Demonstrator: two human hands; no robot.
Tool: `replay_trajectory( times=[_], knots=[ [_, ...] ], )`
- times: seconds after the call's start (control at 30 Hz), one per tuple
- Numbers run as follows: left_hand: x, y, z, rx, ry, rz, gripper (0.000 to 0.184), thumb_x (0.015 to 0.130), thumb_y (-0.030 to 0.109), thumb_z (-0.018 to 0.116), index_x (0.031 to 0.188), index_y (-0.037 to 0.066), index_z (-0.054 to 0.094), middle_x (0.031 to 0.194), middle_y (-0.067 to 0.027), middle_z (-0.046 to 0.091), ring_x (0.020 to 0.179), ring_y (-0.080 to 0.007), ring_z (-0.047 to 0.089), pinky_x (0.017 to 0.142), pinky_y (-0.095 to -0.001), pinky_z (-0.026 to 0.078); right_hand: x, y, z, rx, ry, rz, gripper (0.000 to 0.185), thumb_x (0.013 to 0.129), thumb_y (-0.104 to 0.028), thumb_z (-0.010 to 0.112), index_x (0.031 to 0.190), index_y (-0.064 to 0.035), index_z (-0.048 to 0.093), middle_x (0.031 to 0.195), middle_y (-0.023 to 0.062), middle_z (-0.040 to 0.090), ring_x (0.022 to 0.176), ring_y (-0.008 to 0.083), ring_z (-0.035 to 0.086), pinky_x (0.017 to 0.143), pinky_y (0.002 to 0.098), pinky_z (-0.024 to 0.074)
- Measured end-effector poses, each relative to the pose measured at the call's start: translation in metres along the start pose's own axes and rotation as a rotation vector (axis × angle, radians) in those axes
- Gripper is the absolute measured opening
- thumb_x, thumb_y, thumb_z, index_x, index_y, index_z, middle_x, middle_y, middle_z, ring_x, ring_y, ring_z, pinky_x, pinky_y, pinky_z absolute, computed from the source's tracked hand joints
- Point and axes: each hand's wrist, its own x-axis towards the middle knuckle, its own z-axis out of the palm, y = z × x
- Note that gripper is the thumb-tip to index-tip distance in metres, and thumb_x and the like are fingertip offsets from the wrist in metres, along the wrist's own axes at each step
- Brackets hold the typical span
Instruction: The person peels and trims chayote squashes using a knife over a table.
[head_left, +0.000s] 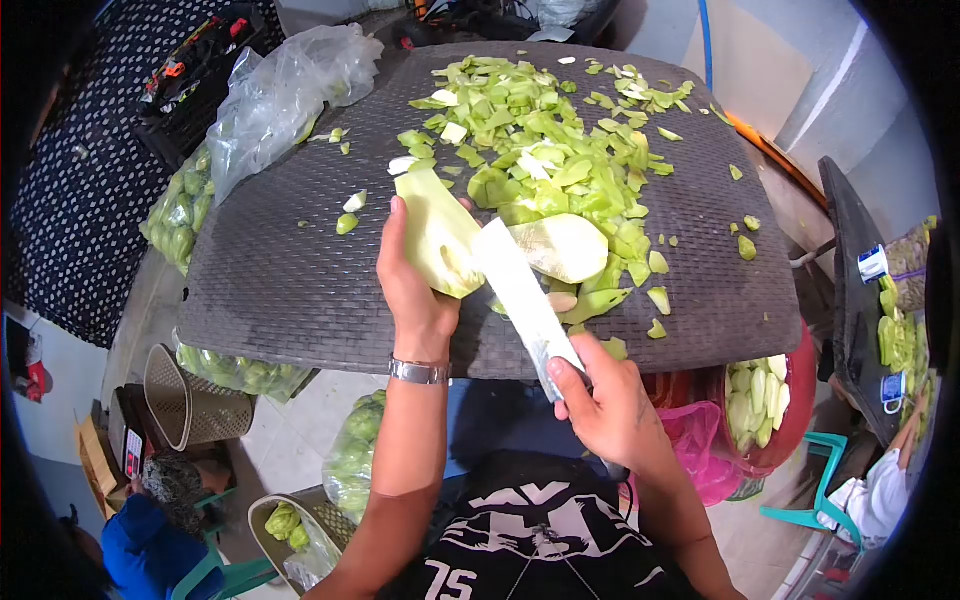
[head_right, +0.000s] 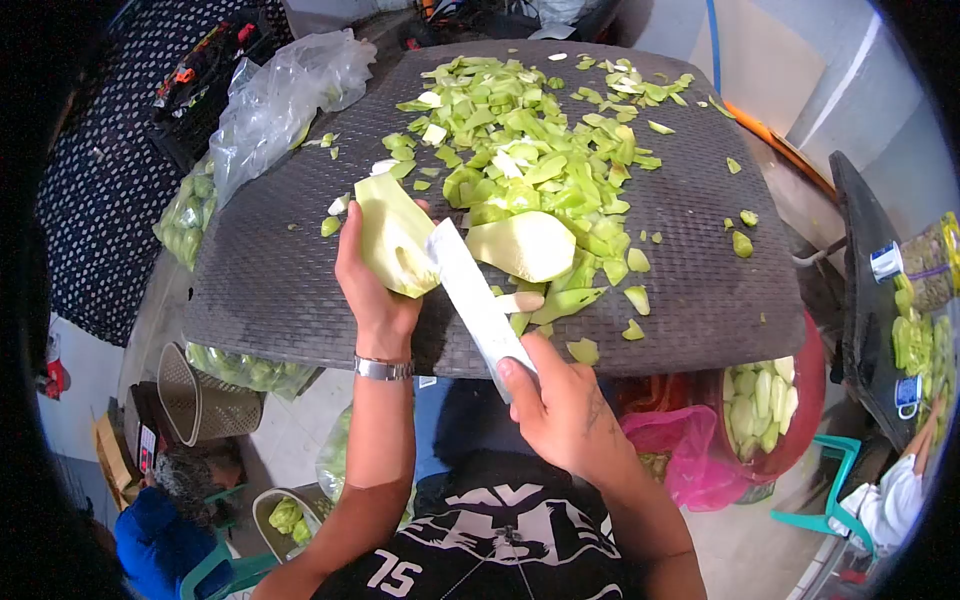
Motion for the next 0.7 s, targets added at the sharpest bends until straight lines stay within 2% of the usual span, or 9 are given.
replay_trajectory(
  times=[0.07, 0.17, 0.23, 0.33, 0.43, 0.53, 0.63, 0.67, 0.7],
  knots=[
    [-0.011, 0.001, 0.015, 0.035, 0.042, 0.007, 0.054, 0.108, 0.046, 0.054, 0.135, 0.0, 0.058, 0.119, -0.0169, 0.071, 0.106, -0.0255, 0.071, 0.092, -0.04, 0.059, 0.002, 0.0, 0.002, -0.02, 0.049, -0.03, 0.017, 0.105, -0.015, 0.062, 0.113, -0.001, 0.055, 0.074, 0.0247, 0.067, 0.07, 0.0478, 0.067, 0.06, 0.0503, 0.0517],
    [-0.015, -0.005, 0.021, 0.03, 0.103, 0.031, 0.053, 0.11, 0.049, 0.048, 0.132, 0.002, 0.06, 0.111, -0.0181, 0.073, 0.092, -0.0274, 0.073, 0.083, -0.0411, 0.061, 0.005, 0.0, 0.005, -0.192, 0.118, -0.158, 0.017, 0.105, -0.017, 0.062, 0.11, -0.0018, 0.055, 0.075, 0.0245, 0.068, 0.07, 0.048, 0.067, 0.061, 0.0528, 0.0514],
    [-0.017, -0.005, 0.013, 0.125, 0.02, -0.02, 0.055, 0.11, 0.05, 0.047, 0.134, 0.002, 0.06, 0.11, -0.0173, 0.073, 0.09, -0.0253, 0.073, 0.081, -0.0399, 0.061, 0.003, -0.002, 0.007, -0.328, 0.135, -0.226, 0.017, 0.105, -0.018, 0.062, 0.109, -0.0027, 0.055, 0.076, 0.0247, 0.068, 0.071, 0.0484, 0.067, 0.062, 0.0545, 0.0514],
    [-0.021, -0.007, 0.011, 0.162, 0.007, -0.036, 0.055, 0.109, 0.05, 0.049, 0.134, 0.002, 0.061, 0.112, -0.0157, 0.073, 0.091, -0.0232, 0.073, 0.08, -0.039, 0.061, -0.003, -0.001, 0.015, -0.352, 0.136, -0.166, 0.016, 0.104, -0.017, 0.061, 0.108, -0.0035, 0.054, 0.077, 0.0257, 0.068, 0.072, 0.0495, 0.067, 0.062, 0.0561, 0.0507],
    [-0.023, -0.013, 0.012, 0.22, 0.061, 0.045, 0.052, 0.109, 0.049, 0.051, 0.133, 0.004, 0.062, 0.114, -0.012, 0.072, 0.095, -0.0202, 0.072, 0.081, -0.0364, 0.061, -0.001, 0.006, 0.014, -0.499, 0.264, -0.171, 0.015, 0.104, -0.017, 0.061, 0.108, -0.0036, 0.054, 0.076, 0.0259, 0.067, 0.072, 0.05, 0.066, 0.062, 0.0566, 0.0502],
    [-0.029, -0.013, 0.012, 0.279, 0.073, 0.087, 0.05, 0.109, 0.048, 0.052, 0.132, 0.005, 0.063, 0.115, -0.0083, 0.071, 0.099, -0.0179, 0.071, 0.084, -0.0345, 0.059, -0.002, 0.002, 0.004, -0.444, 0.24, -0.174, 0.014, 0.104, -0.015, 0.06, 0.108, -0.003, 0.054, 0.075, 0.026, 0.067, 0.072, 0.0497, 0.067, 0.062, 0.0564, 0.0508],
    [-0.028, -0.017, 0.008, 0.265, 0.086, 0.106, 0.049, 0.11, 0.047, 0.049, 0.132, 0.005, 0.063, 0.113, -0.0067, 0.07, 0.097, -0.017, 0.07, 0.084, -0.0344, 0.059, -0.013, -0.013, 0.01, -0.177, 0.074, -0.093, 0.013, 0.105, -0.013, 0.06, 0.11, -0.0026, 0.054, 0.076, 0.0268, 0.067, 0.072, 0.05, 0.066, 0.062, 0.0558, 0.0515],
    [-0.028, -0.019, 0.008, 0.304, 0.1, 0.149, 0.05, 0.111, 0.047, 0.049, 0.132, 0.004, 0.063, 0.113, -0.0063, 0.07, 0.097, -0.0163, 0.069, 0.085, -0.034, 0.058, -0.013, -0.006, 0.015, -0.159, 0.083, -0.118, 0.013, 0.105, -0.012, 0.06, 0.112, -0.0021, 0.054, 0.074, 0.0257, 0.067, 0.07, 0.0483, 0.068, 0.061, 0.0543, 0.0526],
    [-0.027, -0.021, 0.009, 0.342, 0.113, 0.193, 0.05, 0.111, 0.046, 0.048, 0.133, 0.004, 0.063, 0.113, -0.006, 0.069, 0.097, -0.0157, 0.068, 0.086, -0.0335, 0.057, -0.013, -0.007, 0.016, -0.13, 0.065, -0.083, 0.014, 0.107, -0.014, 0.059, 0.112, -0.0016, 0.054, 0.075, 0.0222, 0.068, 0.066, 0.0399, 0.069, 0.06, 0.0486, 0.0534]
  ],
)
